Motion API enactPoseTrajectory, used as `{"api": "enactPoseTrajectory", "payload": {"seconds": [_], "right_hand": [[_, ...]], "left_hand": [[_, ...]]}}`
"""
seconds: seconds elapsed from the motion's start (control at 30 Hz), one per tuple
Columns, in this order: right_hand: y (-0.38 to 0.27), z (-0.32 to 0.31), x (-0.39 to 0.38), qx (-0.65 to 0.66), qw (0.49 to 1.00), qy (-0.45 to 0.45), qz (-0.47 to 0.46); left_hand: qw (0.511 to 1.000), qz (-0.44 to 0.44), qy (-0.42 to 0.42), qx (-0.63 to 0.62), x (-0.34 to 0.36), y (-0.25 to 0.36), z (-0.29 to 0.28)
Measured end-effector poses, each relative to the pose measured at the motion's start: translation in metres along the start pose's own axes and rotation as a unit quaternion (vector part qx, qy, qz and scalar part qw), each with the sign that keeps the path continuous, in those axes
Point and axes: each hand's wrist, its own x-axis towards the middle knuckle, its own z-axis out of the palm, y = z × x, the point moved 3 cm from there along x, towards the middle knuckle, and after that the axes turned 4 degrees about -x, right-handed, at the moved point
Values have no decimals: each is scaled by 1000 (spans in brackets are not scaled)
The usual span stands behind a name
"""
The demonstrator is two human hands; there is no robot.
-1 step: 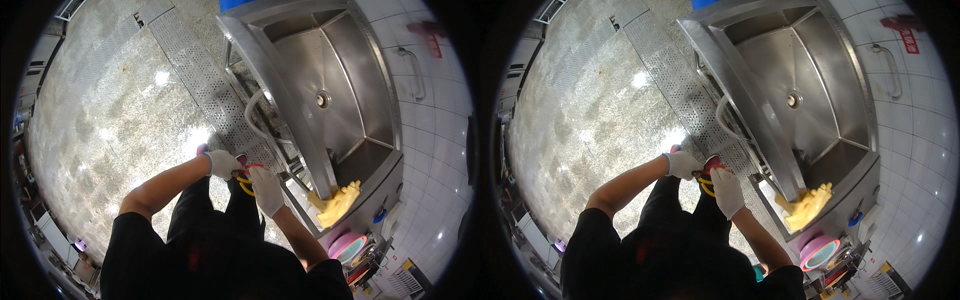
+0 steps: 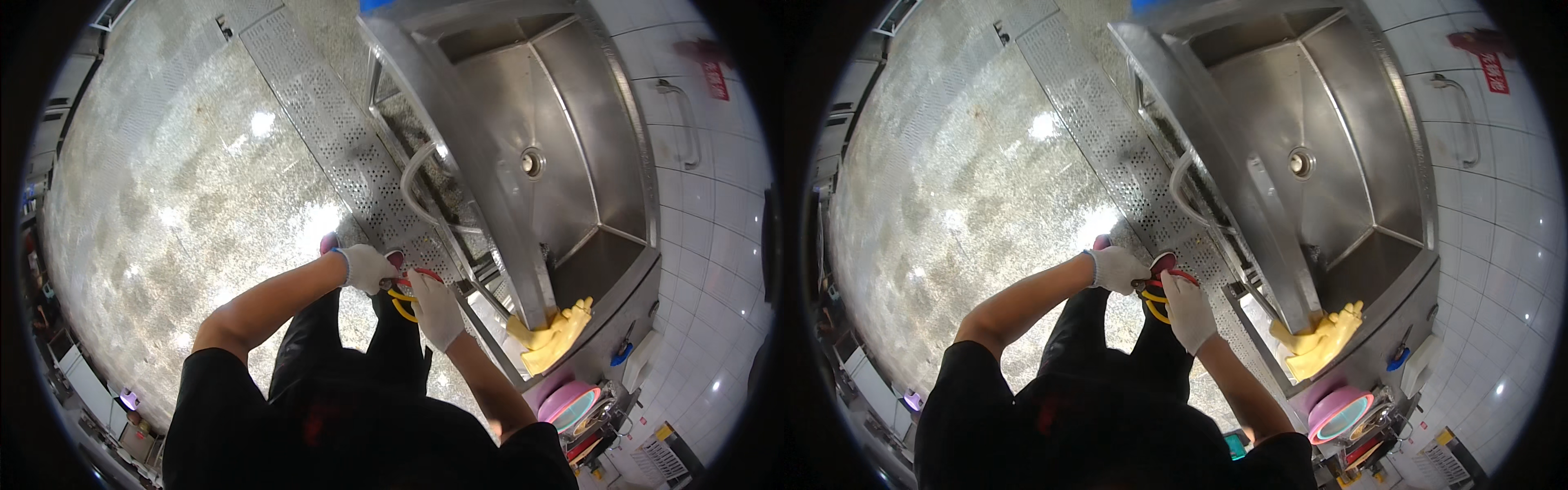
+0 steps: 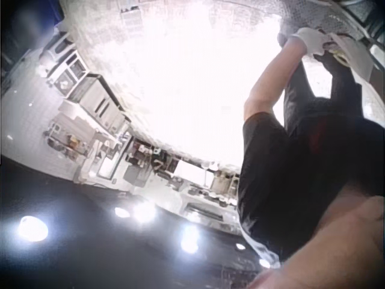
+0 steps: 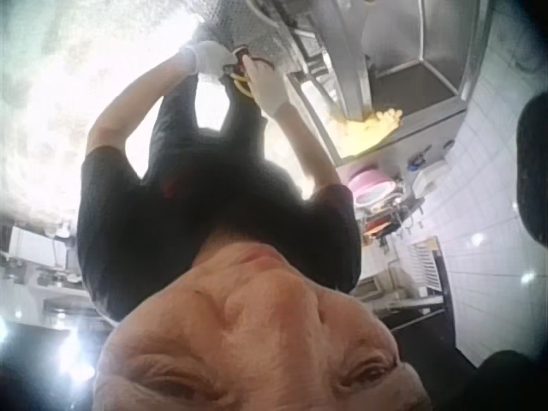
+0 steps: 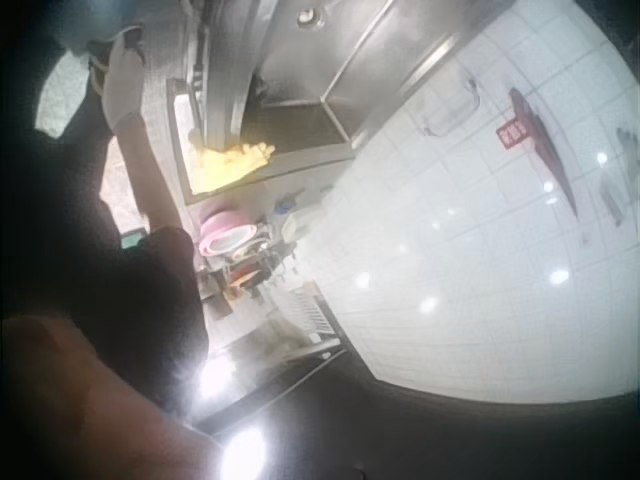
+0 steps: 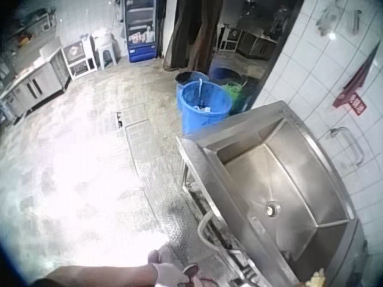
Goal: The person manipulates a flexible metal hose under a stainless steel sink, detaching and reattaching it to a pipe fitting. They then retrieve scissors from a wall hook and cut a section of the hose.
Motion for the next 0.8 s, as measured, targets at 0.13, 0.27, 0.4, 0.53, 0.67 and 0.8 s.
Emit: {"api": "enactPoseTrajectory", "payload": {"seconds": [0.13,0.27,0.4,0.53,0.67,0.8], "right_hand": [[30,94,52,-9,976,-164,143],[112,197,66,47,979,-75,185],[207,278,66,540,762,-10,358],[265,295,77,509,762,16,401],[331,316,108,497,790,31,358],[389,337,152,614,745,71,249]], "left_hand": [[992,-5,-56,113,60,-65,46],[997,9,32,75,114,-127,59],[958,-53,280,-32,173,-207,55],[885,-118,438,-102,247,-278,70],[902,-27,431,5,299,-314,67],[881,147,400,206,346,-320,72]]}}
